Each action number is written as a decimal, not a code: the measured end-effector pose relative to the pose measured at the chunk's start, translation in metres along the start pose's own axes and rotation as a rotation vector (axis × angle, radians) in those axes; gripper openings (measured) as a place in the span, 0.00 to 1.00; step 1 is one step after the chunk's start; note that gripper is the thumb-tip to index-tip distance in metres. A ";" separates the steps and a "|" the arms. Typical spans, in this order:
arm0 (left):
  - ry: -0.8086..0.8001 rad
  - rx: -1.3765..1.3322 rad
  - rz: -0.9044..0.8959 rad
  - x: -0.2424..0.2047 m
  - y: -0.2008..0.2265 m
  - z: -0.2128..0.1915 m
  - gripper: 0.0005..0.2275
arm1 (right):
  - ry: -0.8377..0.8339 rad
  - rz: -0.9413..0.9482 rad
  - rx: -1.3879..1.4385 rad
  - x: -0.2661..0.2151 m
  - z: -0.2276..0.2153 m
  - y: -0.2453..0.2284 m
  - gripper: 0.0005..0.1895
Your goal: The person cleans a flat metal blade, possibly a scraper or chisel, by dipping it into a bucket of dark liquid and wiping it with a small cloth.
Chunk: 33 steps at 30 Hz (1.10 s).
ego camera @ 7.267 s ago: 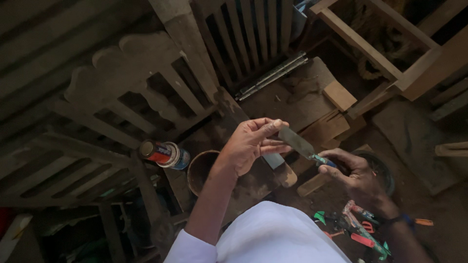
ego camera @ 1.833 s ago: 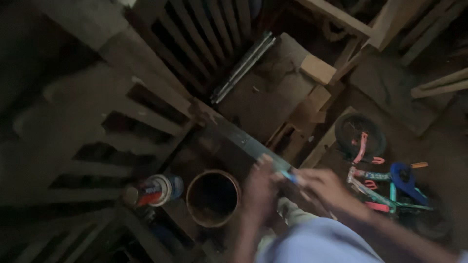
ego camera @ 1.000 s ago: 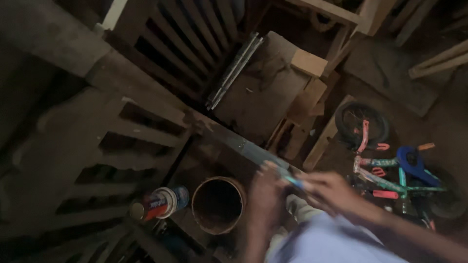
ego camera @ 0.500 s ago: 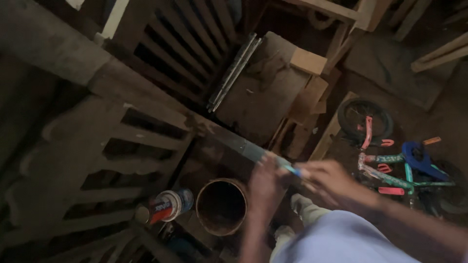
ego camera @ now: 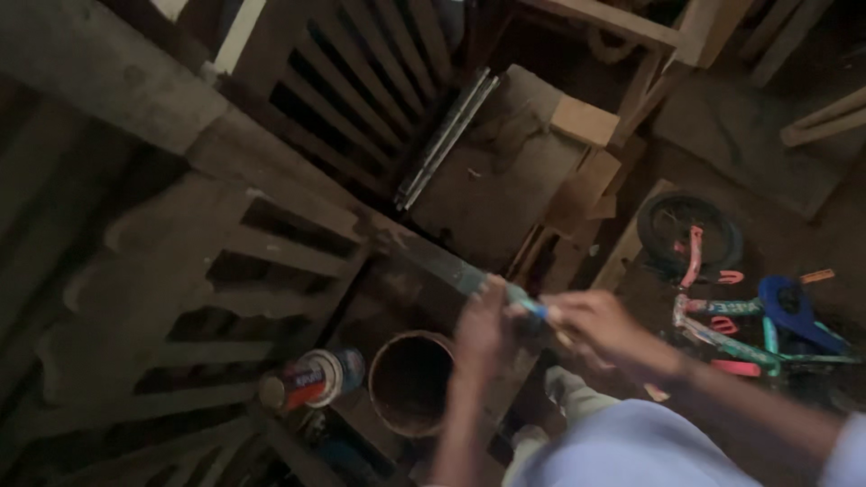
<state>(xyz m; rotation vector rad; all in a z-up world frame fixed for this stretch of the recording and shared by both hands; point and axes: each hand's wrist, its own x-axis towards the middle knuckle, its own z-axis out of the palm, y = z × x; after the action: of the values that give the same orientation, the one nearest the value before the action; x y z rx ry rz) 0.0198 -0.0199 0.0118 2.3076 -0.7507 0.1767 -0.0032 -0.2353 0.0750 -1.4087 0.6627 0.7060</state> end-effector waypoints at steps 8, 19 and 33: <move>-0.130 -0.860 -0.817 0.001 0.071 0.000 0.18 | -0.017 -0.059 -0.032 -0.023 -0.044 0.062 0.22; -0.200 -0.170 -0.276 -0.018 0.035 0.018 0.20 | -0.010 -0.019 -0.122 -0.024 -0.030 0.036 0.21; -0.132 -0.021 -0.212 0.009 -0.016 -0.006 0.24 | -0.022 0.059 0.001 0.030 0.006 0.006 0.22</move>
<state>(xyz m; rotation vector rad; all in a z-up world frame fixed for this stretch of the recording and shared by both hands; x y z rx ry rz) 0.0363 -0.0112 0.0099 2.3775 -0.5636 -0.0801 0.0109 -0.2282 0.0486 -1.3834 0.6890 0.7668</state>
